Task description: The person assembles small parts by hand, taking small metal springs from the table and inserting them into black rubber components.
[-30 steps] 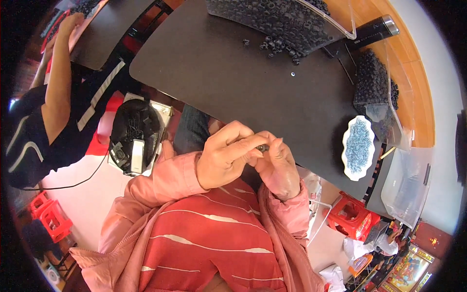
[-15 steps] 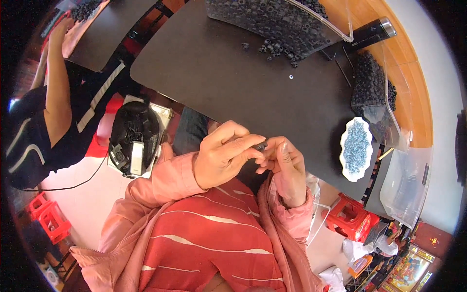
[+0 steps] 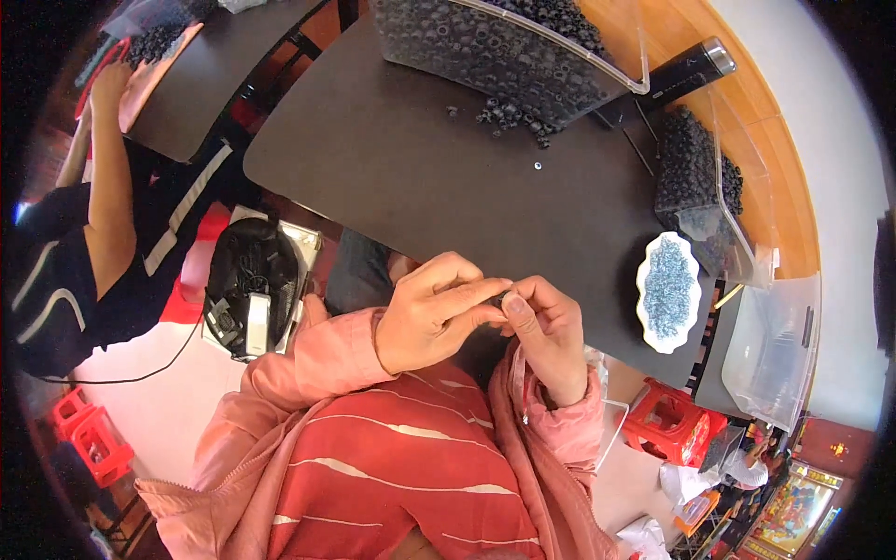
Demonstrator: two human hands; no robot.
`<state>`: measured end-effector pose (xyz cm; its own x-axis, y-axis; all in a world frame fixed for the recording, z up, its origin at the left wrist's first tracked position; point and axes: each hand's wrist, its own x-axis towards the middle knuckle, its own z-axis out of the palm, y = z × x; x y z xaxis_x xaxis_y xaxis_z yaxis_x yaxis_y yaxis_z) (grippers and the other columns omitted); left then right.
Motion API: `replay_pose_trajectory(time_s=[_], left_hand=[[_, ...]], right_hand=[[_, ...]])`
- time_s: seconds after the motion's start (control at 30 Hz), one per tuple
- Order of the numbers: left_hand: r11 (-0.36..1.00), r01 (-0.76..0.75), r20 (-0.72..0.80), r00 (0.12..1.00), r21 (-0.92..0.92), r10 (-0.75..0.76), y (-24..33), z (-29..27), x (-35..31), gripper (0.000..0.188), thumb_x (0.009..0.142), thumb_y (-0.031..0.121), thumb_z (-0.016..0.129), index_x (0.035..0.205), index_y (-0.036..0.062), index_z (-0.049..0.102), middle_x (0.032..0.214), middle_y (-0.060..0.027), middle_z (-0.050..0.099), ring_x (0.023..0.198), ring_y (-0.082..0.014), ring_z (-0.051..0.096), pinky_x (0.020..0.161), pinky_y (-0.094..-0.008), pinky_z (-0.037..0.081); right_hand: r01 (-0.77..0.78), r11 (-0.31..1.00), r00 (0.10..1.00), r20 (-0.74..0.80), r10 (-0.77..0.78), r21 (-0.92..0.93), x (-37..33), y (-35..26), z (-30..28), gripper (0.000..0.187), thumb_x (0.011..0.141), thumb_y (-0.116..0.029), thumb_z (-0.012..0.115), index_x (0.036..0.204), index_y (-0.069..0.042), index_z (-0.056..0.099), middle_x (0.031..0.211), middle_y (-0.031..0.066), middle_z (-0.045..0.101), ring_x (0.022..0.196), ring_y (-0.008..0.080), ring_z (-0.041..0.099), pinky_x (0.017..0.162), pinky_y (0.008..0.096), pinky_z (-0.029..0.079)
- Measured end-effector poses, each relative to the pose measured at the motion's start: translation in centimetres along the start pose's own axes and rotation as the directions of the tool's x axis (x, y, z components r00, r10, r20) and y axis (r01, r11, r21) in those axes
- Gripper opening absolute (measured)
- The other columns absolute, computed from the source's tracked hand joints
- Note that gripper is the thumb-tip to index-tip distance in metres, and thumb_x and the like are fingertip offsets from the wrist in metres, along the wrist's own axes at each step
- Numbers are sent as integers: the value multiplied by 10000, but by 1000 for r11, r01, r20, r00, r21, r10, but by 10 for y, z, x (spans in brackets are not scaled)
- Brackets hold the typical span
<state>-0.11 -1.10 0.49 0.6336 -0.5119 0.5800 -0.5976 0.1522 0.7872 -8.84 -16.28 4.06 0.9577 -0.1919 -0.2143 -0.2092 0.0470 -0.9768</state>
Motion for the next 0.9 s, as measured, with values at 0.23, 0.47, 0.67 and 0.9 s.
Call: replay_pose_trajectory(time_s=[0.23,0.47,0.67,0.9], left_hand=[[990,143,-13,990,-18,-143,-6,1,11,175,799,26,677,973,35,696,774,-75,574,620,-142,531,542,-247,414],[968,219,-31,974,-119,-224,-15,-2,11,112,847,41,625,920,21,708,740,-54,576,576,-92,503,498,-231,378],[972,224,-37,973,-69,-227,-18,-13,11,98,832,21,616,896,9,689,723,-57,566,583,-108,505,511,-241,389],[944,302,-65,948,-131,-312,-20,-24,12,102,827,12,616,895,10,692,723,-55,565,564,-102,499,492,-233,382]], right_hand=[[109,720,885,-264,-385,-686,14,-75,-68,64,865,-76,594,857,-24,630,734,21,628,698,75,582,629,221,448],[-399,145,569,-369,-735,-905,57,-164,-175,354,901,-336,572,971,-6,677,800,105,695,747,157,649,692,297,489],[245,383,857,15,-515,-891,120,-81,-56,152,856,-223,628,901,-79,646,709,139,643,614,254,647,569,329,485],[232,130,839,130,-528,-964,174,-45,-29,200,845,-208,617,1018,-113,582,716,113,639,695,341,614,584,447,475]])
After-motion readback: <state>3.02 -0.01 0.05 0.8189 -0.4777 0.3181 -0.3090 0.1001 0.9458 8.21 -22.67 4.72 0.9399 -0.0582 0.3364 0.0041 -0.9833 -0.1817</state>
